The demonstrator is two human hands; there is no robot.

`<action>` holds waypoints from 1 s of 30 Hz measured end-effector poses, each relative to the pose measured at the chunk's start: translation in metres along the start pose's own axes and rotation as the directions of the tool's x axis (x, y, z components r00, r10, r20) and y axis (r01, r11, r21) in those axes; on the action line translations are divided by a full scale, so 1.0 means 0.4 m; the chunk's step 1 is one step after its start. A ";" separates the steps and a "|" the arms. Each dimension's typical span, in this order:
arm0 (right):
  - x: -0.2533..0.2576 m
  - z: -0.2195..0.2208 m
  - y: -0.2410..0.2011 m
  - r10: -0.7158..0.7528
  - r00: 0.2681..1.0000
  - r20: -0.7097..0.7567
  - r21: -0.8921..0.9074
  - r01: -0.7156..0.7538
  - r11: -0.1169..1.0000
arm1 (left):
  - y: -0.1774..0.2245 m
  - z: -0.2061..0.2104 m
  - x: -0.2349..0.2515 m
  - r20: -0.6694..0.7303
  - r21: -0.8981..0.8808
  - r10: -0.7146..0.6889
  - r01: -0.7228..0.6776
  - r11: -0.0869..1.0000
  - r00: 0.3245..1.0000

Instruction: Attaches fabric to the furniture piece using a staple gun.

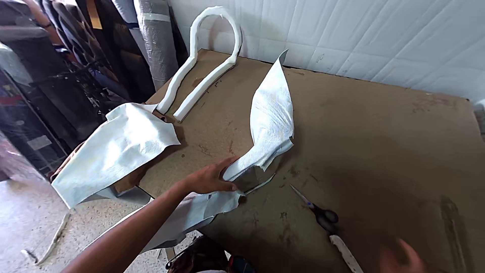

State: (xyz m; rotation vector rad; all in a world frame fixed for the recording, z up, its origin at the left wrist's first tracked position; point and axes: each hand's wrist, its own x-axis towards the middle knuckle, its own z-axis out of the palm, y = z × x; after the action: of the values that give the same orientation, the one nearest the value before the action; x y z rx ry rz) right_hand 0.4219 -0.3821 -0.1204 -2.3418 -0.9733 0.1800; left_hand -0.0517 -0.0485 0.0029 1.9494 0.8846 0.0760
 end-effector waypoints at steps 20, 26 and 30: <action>0.005 0.259 -0.897 0.240 0.886 0.397 0.806 -0.462 0.371 | 0.007 0.002 0.261 -0.057 -0.409 0.321 -0.316 0.856 0.945; 0.035 0.232 -0.901 0.247 0.897 0.368 0.442 -0.402 0.802 | 0.019 0.021 0.259 -0.105 -0.281 0.332 -0.348 0.894 0.938; 0.061 0.249 -0.912 0.248 0.948 0.200 -0.066 -0.240 0.969 | 0.033 0.043 0.239 -0.122 -0.131 0.316 -0.331 0.935 0.941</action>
State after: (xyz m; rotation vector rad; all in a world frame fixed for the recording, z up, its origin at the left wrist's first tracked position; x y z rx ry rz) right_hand 0.1858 -0.1150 0.0081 -2.5147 -0.7827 0.5166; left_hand 0.0327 -0.0067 -0.0244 1.9445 0.5931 0.4246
